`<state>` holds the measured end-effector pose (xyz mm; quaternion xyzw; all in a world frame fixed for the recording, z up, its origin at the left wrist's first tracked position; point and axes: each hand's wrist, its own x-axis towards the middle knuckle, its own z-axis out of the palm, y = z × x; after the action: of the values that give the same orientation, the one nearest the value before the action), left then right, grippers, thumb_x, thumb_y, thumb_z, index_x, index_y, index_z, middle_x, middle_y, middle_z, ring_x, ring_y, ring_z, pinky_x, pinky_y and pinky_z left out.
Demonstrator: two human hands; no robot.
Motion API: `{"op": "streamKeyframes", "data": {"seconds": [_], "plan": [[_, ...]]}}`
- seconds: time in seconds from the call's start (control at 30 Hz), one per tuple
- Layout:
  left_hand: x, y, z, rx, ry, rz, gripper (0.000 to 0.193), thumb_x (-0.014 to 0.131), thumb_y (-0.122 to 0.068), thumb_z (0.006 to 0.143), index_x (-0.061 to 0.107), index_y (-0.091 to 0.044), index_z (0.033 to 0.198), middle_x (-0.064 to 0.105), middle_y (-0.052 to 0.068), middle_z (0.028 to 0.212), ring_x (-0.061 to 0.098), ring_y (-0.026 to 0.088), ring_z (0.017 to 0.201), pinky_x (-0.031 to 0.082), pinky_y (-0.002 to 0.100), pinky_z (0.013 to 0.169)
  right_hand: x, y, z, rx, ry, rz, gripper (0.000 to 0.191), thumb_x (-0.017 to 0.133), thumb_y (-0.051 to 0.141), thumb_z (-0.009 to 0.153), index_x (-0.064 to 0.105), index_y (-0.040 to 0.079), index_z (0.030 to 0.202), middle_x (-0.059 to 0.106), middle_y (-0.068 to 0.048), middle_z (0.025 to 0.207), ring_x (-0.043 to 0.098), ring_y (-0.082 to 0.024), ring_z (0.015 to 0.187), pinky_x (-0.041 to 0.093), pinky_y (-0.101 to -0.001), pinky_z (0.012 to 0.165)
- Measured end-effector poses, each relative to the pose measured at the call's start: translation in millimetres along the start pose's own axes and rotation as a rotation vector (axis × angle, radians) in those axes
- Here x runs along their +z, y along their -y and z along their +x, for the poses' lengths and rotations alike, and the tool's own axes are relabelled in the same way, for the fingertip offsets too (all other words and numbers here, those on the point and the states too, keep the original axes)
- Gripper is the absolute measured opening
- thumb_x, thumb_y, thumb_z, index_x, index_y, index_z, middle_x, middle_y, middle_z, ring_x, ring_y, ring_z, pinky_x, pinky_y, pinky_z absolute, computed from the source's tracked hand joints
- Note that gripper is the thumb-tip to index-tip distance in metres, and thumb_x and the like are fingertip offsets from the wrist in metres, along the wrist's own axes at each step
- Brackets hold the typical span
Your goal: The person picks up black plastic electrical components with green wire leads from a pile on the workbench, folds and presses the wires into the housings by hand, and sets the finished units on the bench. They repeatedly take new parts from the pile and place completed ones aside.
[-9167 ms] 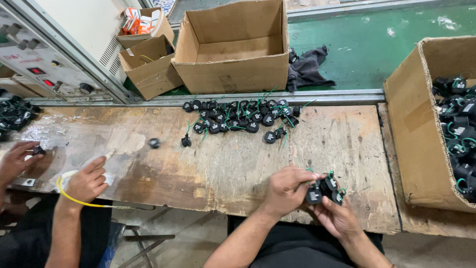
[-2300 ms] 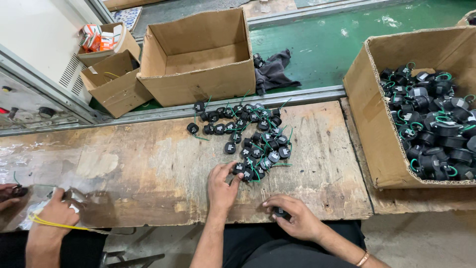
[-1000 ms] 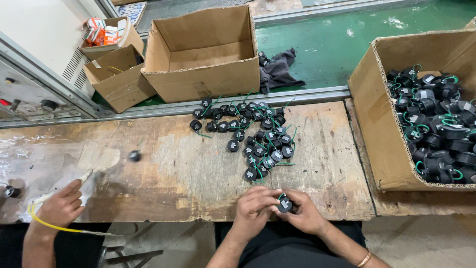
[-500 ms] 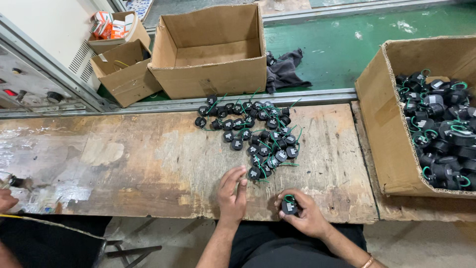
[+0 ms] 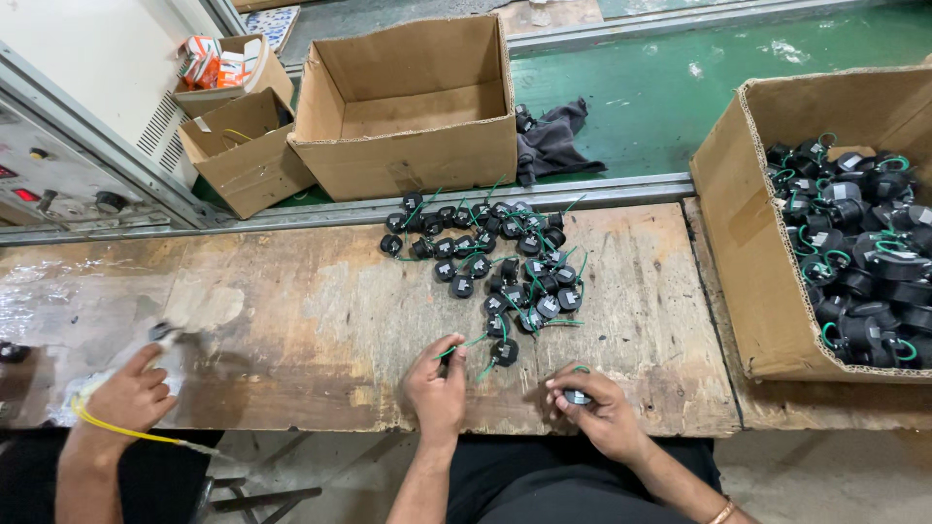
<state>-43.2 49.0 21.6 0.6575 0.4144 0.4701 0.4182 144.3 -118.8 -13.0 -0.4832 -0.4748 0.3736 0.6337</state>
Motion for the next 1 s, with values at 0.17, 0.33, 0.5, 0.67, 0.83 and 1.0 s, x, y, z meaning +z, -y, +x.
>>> {"op": "streamKeyframes", "data": {"seconds": [0.17, 0.33, 0.5, 0.67, 0.83, 1.0], "plan": [[1.5, -14.2, -16.8, 0.038, 0.392, -0.398, 0.040, 0.058, 0.011, 0.087, 0.079, -0.006, 0.115, 0.081, 0.010, 0.112, 0.075, 0.025, 0.104, 0.059, 0.031, 0.088, 3.6, 0.4, 2.3, -0.034, -0.054, -0.118, 0.048, 0.079, 0.009, 0.083, 0.061, 0.001, 0.127, 0.060, -0.011, 0.114, 0.063, -0.019, 0.104, 0.054, -0.0324, 0.089], [33.4, -40.9, -31.5, 0.566, 0.437, -0.183, 0.030, 0.079, 0.004, 0.081, 0.076, -0.007, 0.109, 0.077, 0.007, 0.106, 0.072, 0.025, 0.106, 0.058, 0.033, 0.093, 2.5, -0.8, 2.7, -0.262, 0.090, -0.546, 0.049, 0.088, 0.016, 0.076, 0.065, 0.002, 0.116, 0.060, -0.019, 0.131, 0.055, -0.035, 0.126, 0.044, -0.0437, 0.104], [28.4, -48.5, -33.5, 0.471, 0.465, -0.303, 0.022, 0.076, -0.001, 0.089, 0.075, -0.005, 0.110, 0.079, 0.007, 0.111, 0.073, 0.025, 0.108, 0.059, 0.037, 0.097, -2.2, 1.7, -0.8, -0.140, 0.070, -0.372, 0.047, 0.089, 0.016, 0.075, 0.067, 0.001, 0.112, 0.063, -0.015, 0.116, 0.060, -0.030, 0.109, 0.048, -0.0407, 0.095], [16.1, -38.9, -34.6, 0.473, 0.552, -0.300, 0.020, 0.080, 0.000, 0.082, 0.071, -0.005, 0.099, 0.076, 0.011, 0.115, 0.068, 0.030, 0.119, 0.054, 0.039, 0.102, 5.3, 10.1, 3.7, -0.167, 0.060, -0.344, 0.039, 0.087, 0.014, 0.076, 0.065, 0.002, 0.105, 0.062, -0.014, 0.113, 0.061, -0.030, 0.105, 0.050, -0.0386, 0.089], [34.4, -30.0, -53.3, -0.103, 0.498, -0.635, 0.028, 0.084, 0.003, 0.084, 0.057, -0.006, 0.084, 0.071, 0.010, 0.100, 0.066, 0.022, 0.098, 0.056, 0.034, 0.087, 11.1, 20.7, 6.6, -0.143, 0.166, -0.441, 0.032, 0.085, 0.011, 0.075, 0.065, 0.002, 0.097, 0.062, -0.012, 0.107, 0.065, -0.027, 0.098, 0.054, -0.0372, 0.081], [24.6, -21.0, -44.3, 0.372, 0.240, -0.348, 0.021, 0.081, 0.003, 0.082, 0.064, -0.004, 0.092, 0.073, 0.010, 0.099, 0.070, 0.021, 0.095, 0.057, 0.033, 0.083, 8.9, 25.5, 5.4, -0.167, 0.087, -0.251, 0.032, 0.086, 0.009, 0.076, 0.066, 0.001, 0.099, 0.059, -0.012, 0.108, 0.062, -0.027, 0.101, 0.051, -0.0387, 0.085]]}}
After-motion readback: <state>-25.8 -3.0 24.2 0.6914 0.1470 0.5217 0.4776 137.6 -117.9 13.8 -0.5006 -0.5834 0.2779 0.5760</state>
